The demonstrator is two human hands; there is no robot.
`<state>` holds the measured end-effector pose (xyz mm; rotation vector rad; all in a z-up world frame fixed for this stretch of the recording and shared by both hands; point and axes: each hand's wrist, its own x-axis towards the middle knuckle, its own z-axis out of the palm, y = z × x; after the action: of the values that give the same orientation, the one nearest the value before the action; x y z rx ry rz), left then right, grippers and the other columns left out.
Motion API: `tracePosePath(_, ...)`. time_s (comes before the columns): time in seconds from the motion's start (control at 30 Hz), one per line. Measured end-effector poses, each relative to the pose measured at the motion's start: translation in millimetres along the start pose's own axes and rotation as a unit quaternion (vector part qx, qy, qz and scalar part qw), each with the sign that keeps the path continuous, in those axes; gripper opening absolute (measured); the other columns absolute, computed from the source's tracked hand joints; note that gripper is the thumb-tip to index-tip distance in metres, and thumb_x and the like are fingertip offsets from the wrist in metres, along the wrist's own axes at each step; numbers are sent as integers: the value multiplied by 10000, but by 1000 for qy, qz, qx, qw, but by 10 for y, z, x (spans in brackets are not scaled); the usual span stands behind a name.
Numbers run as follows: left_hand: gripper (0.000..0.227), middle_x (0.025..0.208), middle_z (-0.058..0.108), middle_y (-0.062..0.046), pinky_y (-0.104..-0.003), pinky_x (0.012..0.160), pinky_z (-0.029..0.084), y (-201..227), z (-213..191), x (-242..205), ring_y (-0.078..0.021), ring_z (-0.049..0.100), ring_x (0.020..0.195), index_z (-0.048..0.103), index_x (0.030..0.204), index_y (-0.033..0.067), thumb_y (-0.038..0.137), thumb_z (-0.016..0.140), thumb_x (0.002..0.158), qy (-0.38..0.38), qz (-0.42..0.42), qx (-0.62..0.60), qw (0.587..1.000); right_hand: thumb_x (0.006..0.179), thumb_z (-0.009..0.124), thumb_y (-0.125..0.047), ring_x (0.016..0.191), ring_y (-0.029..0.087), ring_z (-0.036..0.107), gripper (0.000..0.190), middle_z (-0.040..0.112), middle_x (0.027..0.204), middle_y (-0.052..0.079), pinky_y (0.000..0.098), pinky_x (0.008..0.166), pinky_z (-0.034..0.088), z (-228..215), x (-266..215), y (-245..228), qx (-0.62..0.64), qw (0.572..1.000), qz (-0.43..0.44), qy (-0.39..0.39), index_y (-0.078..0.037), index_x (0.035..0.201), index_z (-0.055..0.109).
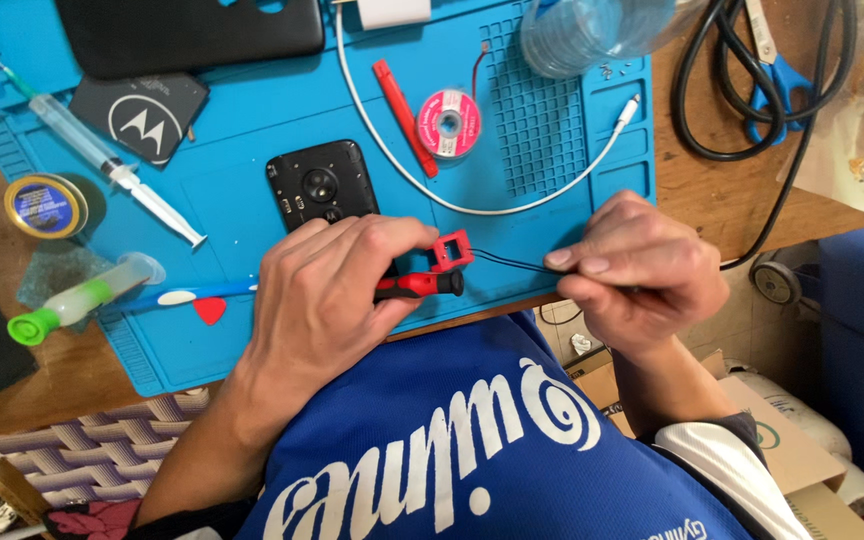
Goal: The person uses a soldering iron and tweezers to work on the internal components of a disassembled smartphone placed on a blue mat. The person repeatedly applies the soldering iron to small areas while holding wires or components with tweezers.
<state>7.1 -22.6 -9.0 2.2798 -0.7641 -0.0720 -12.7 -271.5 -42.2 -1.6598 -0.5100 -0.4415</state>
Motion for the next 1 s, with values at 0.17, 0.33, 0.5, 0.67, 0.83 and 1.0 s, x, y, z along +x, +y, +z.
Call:
tracePosePath(0.17,409,988,714,-52,-340,579,405,-32,-26,-26,-214,679,778,552,1124,73,66,820,816,7,8,-20,1000,859,692,-101,643,159,680,184,636,758,81,279,594,455,23,6,-2,-12,1000,-7,-12,-94,929,522)
tracePosePath(0.33,302,1079,727,-56,-360,641,454,-49,-48,-112,-238,662,749,573,1127,66,92,769,897,57,-29,-27,998,860,692,-112,655,155,673,150,622,727,82,264,600,424,42,-36,42,21,999,18,43,-88,888,546)
tracePosePath(0.5,274,1014,723,-56,-356,619,414,-45,-43,-108,-240,658,738,587,1115,57,86,741,890,70,-29,-21,997,872,688,-145,646,158,647,180,567,715,73,249,595,432,69,7,60,26,997,28,69,-88,883,517)
tracePosePath(0.67,179,922,712,-86,-349,624,407,-25,-84,-142,-235,631,688,577,1072,52,184,630,964,120,-11,-65,991,922,647,-233,602,155,596,198,553,728,68,263,595,413,96,42,38,12,997,34,71,-104,899,498)
tracePosePath(0.83,457,819,687,-72,-334,585,368,-33,-200,-241,-202,582,594,576,984,47,464,389,971,168,-19,-110,979,941,619,-312,574,161,537,253,519,690,67,277,578,405,99,62,38,-13,998,24,64,-86,859,539)
tracePosePath(1.0,418,1141,695,-138,-363,793,538,0,-447,-344,-305,721,1001,580,1180,5,317,335,1047,136,-84,-39,986,995,557,-304,543,186,390,349,428,623,68,327,579,313,90,-7,71,-39,996,34,73,-19,793,560)
